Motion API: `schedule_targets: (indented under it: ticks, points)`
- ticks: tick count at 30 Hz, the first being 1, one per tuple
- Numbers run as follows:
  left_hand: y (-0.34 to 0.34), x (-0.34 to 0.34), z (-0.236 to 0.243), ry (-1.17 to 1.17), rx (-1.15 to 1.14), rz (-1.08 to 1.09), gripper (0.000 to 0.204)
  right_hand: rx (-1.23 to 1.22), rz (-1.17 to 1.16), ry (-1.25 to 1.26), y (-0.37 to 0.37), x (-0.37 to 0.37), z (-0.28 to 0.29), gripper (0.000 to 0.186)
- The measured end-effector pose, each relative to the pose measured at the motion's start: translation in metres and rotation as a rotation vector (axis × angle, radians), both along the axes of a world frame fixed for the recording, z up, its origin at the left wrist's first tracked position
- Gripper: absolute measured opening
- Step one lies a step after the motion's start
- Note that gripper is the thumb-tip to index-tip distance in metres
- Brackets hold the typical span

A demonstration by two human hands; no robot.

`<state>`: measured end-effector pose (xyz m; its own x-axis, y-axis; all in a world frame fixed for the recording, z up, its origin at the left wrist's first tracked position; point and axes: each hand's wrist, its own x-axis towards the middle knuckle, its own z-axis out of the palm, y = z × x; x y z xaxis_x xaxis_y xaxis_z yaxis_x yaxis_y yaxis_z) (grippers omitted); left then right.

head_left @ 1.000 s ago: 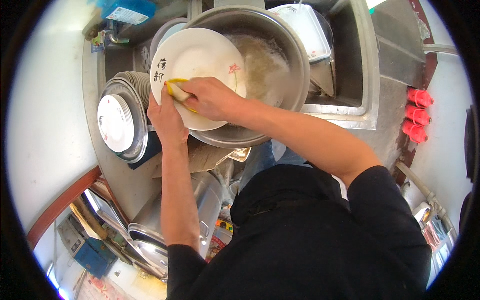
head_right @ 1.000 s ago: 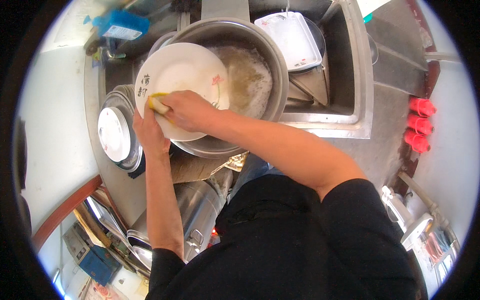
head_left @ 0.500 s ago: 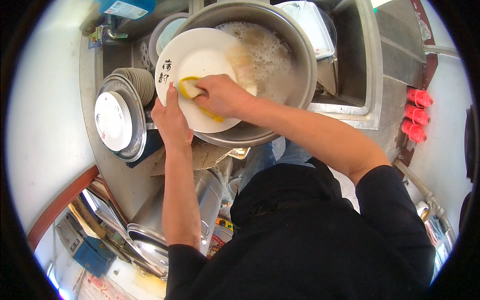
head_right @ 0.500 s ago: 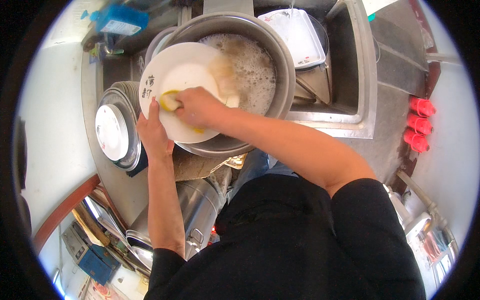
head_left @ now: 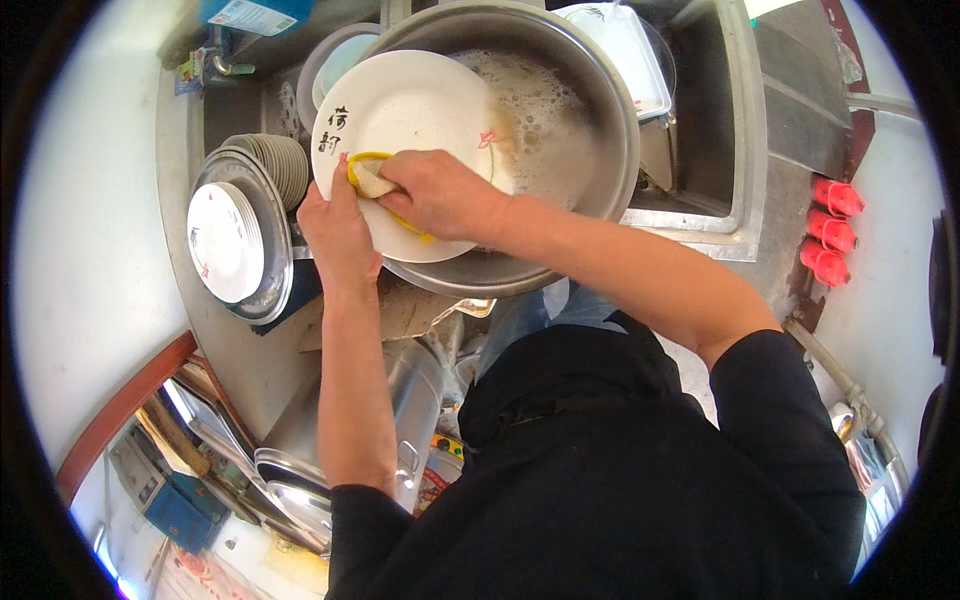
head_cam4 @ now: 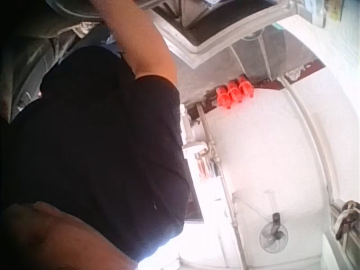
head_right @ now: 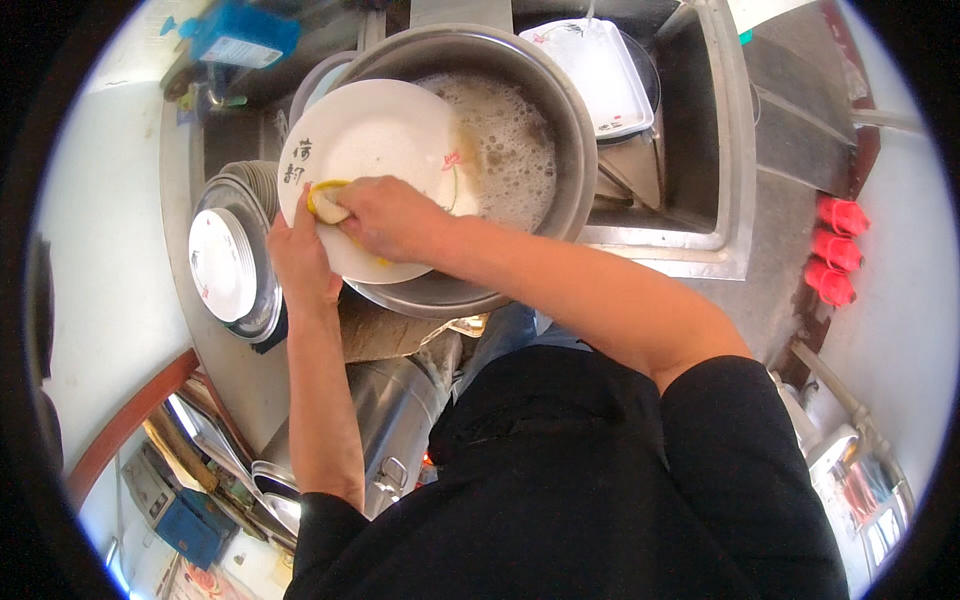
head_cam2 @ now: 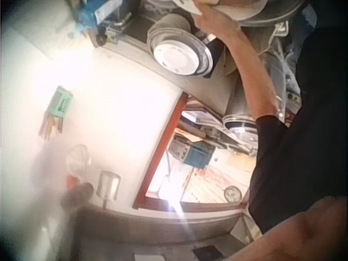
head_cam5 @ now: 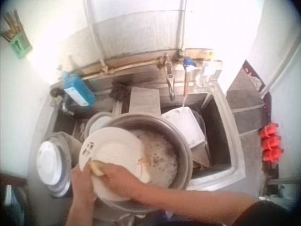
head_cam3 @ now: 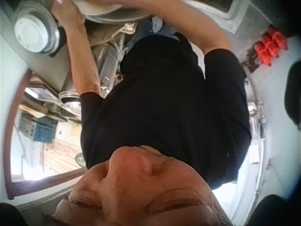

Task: The person scrubs a white rectangular tray and a round plate with a yellow sponge in a soapy metal basin, then rinses them under running water. The person later retrieves a plastic bag from a counter and hands it to a customer at a table.

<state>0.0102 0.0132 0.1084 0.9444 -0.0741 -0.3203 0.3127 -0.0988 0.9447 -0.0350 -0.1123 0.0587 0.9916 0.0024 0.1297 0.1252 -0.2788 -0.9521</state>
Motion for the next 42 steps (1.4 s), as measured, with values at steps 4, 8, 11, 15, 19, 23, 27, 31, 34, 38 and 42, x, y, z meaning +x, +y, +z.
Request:
schedule_targets:
  ticks: [4,8,11,15,19,23,27,31,34,38,42]
  points:
    - [-0.002,-0.002,0.009,0.028,0.041,-0.004,0.033,-0.05,-0.07,0.278,-0.027,0.016,-0.002,0.024]
    - [-0.001,0.002,0.004,0.032,-0.012,-0.018,0.033,-0.163,-0.051,0.074,-0.016,0.003,-0.018,0.025]
    - [0.001,0.0,0.007,0.011,0.024,0.009,0.034,-0.038,-0.161,0.67,-0.06,0.008,-0.023,0.025]
    - [0.001,0.004,0.005,0.012,-0.04,-0.007,0.034,-0.187,-0.033,0.232,-0.026,-0.016,-0.025,0.028]
    - [0.0,0.002,0.01,-0.014,0.018,0.01,0.034,-0.148,-0.145,0.503,-0.052,-0.006,-0.035,0.026]
    - [-0.004,0.003,0.013,0.019,-0.022,-0.012,0.034,-0.312,-0.109,0.257,-0.036,-0.012,-0.04,0.026]
    - [-0.002,0.0,0.009,-0.031,0.045,0.004,0.033,-0.227,-0.126,0.416,-0.05,-0.008,-0.032,0.025]
    - [-0.004,-0.001,0.01,-0.009,0.036,0.006,0.034,-0.331,-0.061,0.332,-0.046,-0.016,-0.046,0.024]
    - [0.001,0.003,0.008,-0.06,0.042,-0.005,0.034,-0.327,-0.076,0.498,-0.056,-0.011,-0.031,0.023]
    - [-0.004,0.006,0.013,-0.02,0.069,-0.04,0.033,-0.386,-0.063,0.375,-0.051,-0.017,-0.044,0.023]
    - [0.001,0.008,0.004,-0.081,0.057,-0.047,0.032,-0.3,0.031,0.325,-0.041,-0.02,-0.036,0.023]
